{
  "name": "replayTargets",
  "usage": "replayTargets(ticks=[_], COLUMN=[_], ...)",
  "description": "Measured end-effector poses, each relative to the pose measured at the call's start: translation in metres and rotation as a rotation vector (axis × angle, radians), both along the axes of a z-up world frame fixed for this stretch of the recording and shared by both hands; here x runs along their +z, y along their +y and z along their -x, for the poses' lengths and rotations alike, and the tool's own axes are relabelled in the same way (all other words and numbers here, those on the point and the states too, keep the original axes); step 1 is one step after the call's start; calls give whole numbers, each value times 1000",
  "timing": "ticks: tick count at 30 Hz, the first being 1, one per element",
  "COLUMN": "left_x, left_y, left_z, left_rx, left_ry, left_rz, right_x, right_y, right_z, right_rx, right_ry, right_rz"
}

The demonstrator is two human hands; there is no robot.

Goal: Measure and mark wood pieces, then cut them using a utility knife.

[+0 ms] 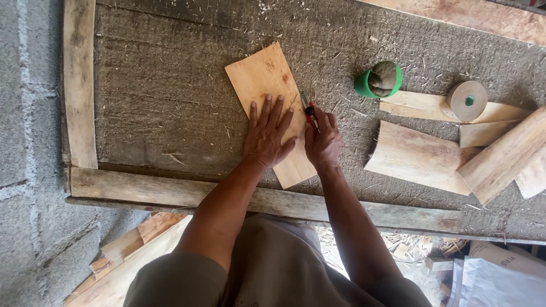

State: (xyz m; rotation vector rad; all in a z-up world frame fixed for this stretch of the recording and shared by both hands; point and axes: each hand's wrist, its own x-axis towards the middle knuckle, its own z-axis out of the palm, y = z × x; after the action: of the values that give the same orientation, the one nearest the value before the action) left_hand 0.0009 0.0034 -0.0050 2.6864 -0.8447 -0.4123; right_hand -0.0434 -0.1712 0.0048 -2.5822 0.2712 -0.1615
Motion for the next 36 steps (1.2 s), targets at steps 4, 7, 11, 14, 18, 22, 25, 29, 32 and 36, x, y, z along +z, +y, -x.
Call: replayTargets(ticks=[4, 7, 11, 14, 18, 22, 25, 29, 32, 36], left_x=[2, 0, -2, -2, -4, -4, -3, -4, -6, -2], left_y=[-1, 0, 0, 1, 0, 1, 1, 2, 4, 8], left_z=[-2, 1, 1, 2, 2, 4, 3, 4, 6, 8], left_rx=[-7, -10, -5, -10, 2, 33, 53, 78, 109, 186], left_ry=[5, 0, -1, -4, -22, -18, -9, 2, -2, 0], left_rz=[-35, -30, -14, -28, 14, 12, 4, 22, 63, 161], right_x=[5, 4, -2, 0, -10, -10, -2, 2, 7, 8], right_y=[3, 3, 4, 7, 3, 2, 0, -6, -13, -23], right_z=[-3, 0, 2, -1, 13, 33, 35, 30, 24, 23], right_rx=[-54, -18, -31, -94, -112, -125, -246, -281, -345, -384], right_ry=[118, 45, 7, 203, 116, -84, 112, 199, 310, 361], right_rz=[-8, 2, 17, 20, 0, 2, -33, -30, -87, -219])
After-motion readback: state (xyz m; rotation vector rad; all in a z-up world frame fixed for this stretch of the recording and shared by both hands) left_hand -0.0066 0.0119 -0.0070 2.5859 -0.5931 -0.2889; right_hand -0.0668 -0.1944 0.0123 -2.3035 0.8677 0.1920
